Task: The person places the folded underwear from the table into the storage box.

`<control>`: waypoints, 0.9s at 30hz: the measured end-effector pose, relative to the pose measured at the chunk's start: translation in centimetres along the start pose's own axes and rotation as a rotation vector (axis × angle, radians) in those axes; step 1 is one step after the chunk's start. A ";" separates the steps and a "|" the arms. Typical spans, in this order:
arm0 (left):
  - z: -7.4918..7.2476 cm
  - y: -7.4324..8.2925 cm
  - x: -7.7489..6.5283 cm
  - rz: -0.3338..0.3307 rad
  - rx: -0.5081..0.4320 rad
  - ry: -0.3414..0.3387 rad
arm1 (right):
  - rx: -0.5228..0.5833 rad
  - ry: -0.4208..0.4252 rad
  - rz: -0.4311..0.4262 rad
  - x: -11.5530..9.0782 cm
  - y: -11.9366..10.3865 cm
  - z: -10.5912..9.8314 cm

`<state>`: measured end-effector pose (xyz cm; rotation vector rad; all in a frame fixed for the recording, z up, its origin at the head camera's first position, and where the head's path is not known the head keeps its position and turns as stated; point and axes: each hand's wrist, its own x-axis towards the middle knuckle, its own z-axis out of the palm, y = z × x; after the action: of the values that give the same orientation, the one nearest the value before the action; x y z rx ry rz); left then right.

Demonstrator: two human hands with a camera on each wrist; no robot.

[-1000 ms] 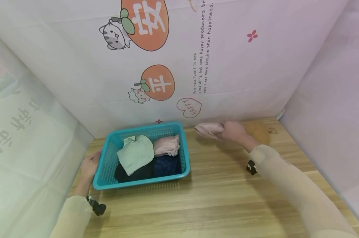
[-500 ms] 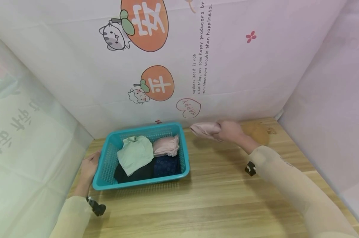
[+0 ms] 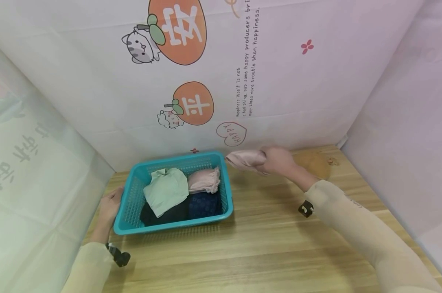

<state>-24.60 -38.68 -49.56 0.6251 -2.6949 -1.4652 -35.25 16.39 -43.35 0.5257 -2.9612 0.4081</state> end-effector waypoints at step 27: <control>0.0 0.1 -0.1 0.003 0.014 0.015 | -0.017 0.022 -0.054 -0.9 -3.7 -1.5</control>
<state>-24.58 -38.59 -49.51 0.6301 -2.6961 -1.4353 -32.97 13.73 -41.17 0.5932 -2.9197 0.3806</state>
